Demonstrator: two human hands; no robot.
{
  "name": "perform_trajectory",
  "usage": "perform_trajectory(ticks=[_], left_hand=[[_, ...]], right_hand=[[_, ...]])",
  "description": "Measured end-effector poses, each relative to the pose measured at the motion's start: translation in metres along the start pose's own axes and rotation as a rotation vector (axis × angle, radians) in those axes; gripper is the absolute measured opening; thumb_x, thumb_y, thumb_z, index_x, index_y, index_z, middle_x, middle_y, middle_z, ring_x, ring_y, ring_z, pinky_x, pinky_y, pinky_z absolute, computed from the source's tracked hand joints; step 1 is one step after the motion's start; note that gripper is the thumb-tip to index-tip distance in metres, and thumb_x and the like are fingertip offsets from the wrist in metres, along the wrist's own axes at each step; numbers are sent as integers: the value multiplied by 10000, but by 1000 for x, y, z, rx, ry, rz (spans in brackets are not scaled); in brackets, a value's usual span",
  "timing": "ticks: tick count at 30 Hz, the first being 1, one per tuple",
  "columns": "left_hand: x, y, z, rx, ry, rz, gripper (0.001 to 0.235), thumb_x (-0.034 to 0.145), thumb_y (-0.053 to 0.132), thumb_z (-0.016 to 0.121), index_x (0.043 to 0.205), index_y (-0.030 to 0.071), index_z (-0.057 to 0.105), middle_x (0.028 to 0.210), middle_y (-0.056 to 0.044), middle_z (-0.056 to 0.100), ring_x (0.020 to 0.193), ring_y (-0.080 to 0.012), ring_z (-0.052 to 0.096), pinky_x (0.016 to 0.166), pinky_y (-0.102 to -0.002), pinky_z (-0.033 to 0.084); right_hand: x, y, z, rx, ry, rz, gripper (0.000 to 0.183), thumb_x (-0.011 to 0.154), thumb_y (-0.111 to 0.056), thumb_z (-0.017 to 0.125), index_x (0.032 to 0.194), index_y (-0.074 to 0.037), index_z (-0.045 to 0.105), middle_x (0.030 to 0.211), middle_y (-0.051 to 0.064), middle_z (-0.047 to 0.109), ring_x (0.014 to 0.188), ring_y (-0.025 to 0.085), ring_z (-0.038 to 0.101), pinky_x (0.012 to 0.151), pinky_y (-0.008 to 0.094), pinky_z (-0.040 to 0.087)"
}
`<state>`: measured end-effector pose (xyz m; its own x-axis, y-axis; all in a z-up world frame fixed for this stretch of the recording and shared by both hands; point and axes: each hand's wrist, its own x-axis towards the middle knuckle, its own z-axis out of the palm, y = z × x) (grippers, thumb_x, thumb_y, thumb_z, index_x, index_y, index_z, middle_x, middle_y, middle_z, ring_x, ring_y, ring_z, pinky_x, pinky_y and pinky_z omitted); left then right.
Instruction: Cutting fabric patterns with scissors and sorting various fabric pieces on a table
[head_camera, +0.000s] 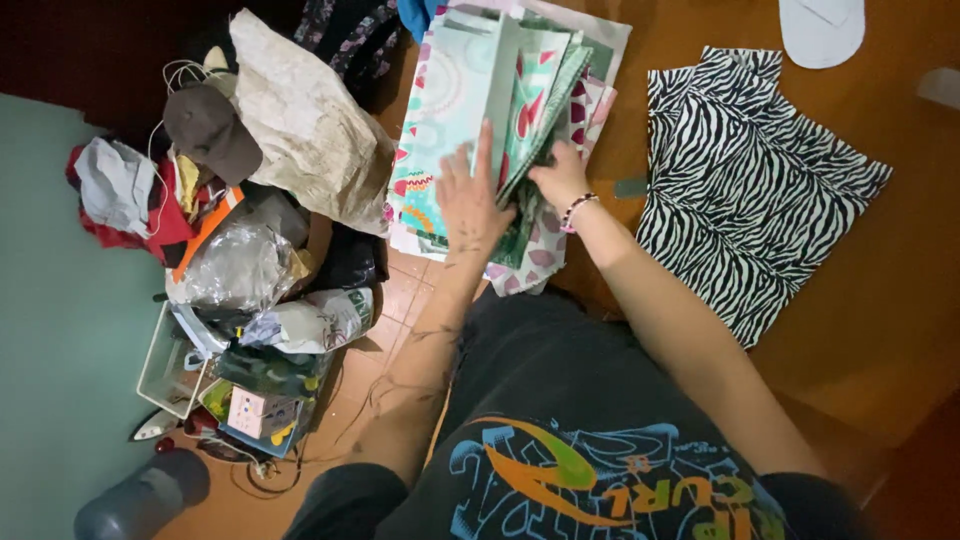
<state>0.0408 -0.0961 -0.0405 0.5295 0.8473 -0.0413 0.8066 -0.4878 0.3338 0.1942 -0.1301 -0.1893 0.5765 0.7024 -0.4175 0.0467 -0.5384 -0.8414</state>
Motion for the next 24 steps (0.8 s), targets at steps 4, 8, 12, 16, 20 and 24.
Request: perform_trajectory(ticks=[4,8,12,16,20,24], left_hand=[[2,15,-26,-200,-192,-190,1128,811,119,771,1615,314,4,1291,-273,581,1231,-554,523,1051,-643,453],[8,-12,-31,-378,-87,-328,982,825,156,721,1571,463,161,998,-267,741,1017,-490,703,927,-581,560],[26,-74,-18,-337,-36,-257,835,739,244,798,1489,313,437,1081,-260,725,1029,-475,695,912,-585,554],[34,-76,-25,-412,-91,-112,779,789,273,810,1482,199,461,1213,-236,679,1102,-469,652,947,-585,525],[32,-39,-24,-689,-425,155,558,976,127,567,1505,196,403,1518,-40,484,1248,-261,630,950,-359,570],[22,9,7,-701,-515,93,542,974,187,578,1489,211,411,1338,-198,646,1133,-301,707,951,-416,588]], right_hand=[[-22,-29,-12,212,-71,-153,342,705,-51,714,1047,-62,700,926,110,728,891,207,703,777,341,562],[-71,-76,-42,472,-199,-219,258,800,22,751,1032,-82,712,951,28,731,891,103,668,805,272,558],[-91,-114,-92,406,-55,-125,270,730,-101,847,977,-133,743,895,12,727,809,110,687,725,277,575],[-95,-93,-162,555,41,-124,298,760,-56,771,1047,-97,706,932,29,662,832,151,633,771,290,535],[-121,-49,-245,639,176,-107,197,857,-119,694,1049,-154,669,962,-39,664,844,112,631,767,242,532],[-164,-7,-302,708,334,-146,446,849,-171,751,1272,-80,646,1205,23,721,1030,148,713,945,266,626]])
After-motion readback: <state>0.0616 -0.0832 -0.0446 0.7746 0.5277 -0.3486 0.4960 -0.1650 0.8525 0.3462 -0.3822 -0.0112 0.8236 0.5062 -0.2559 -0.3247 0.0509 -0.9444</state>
